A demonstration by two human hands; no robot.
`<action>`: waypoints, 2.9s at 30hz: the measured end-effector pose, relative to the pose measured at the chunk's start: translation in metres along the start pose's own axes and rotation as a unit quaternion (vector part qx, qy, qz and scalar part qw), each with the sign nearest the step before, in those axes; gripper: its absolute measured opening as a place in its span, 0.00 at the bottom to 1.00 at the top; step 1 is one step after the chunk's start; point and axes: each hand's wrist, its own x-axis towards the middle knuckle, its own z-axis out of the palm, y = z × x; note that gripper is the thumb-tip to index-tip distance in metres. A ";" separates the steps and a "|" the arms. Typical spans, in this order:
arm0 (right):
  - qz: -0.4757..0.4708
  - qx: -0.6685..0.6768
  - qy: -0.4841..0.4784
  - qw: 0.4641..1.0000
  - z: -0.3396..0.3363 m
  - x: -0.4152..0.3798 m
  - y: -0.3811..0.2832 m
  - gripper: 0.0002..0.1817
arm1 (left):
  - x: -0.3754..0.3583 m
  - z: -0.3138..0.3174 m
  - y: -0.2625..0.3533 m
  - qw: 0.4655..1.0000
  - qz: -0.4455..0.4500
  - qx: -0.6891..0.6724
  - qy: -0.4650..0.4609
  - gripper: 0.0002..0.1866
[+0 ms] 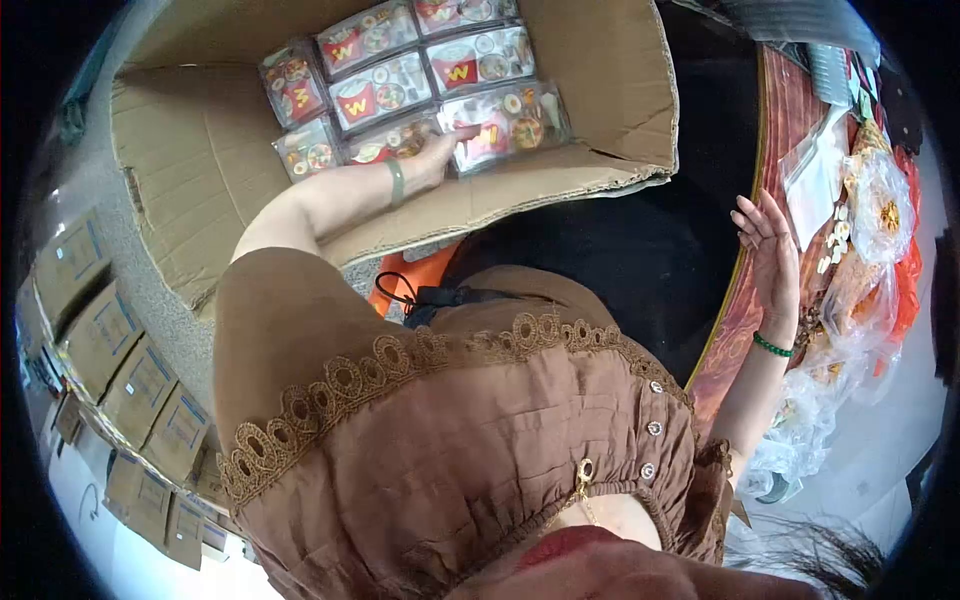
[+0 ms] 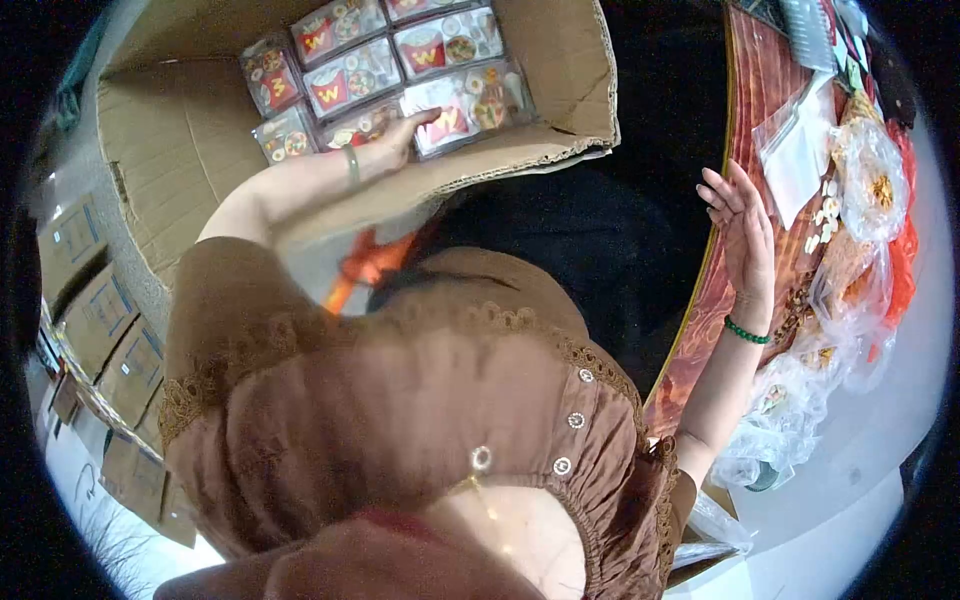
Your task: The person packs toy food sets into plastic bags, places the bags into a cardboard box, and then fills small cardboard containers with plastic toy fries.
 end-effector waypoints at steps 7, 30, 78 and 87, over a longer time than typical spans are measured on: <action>0.000 -0.001 0.003 1.000 0.012 -0.001 -0.005 0.36 | -0.001 0.007 0.016 0.866 0.010 0.475 0.152 0.62; -0.377 -0.419 0.197 0.803 0.038 0.099 -0.204 0.19 | -0.071 0.149 0.217 0.465 0.744 0.439 0.196 0.44; -0.471 -0.610 0.132 0.623 0.023 0.200 -0.252 0.11 | -0.097 0.405 0.297 0.783 0.611 0.059 0.104 0.54; -0.502 -0.605 0.199 0.585 0.011 0.261 -0.244 0.10 | -0.101 0.401 0.302 0.764 0.612 0.112 0.170 0.56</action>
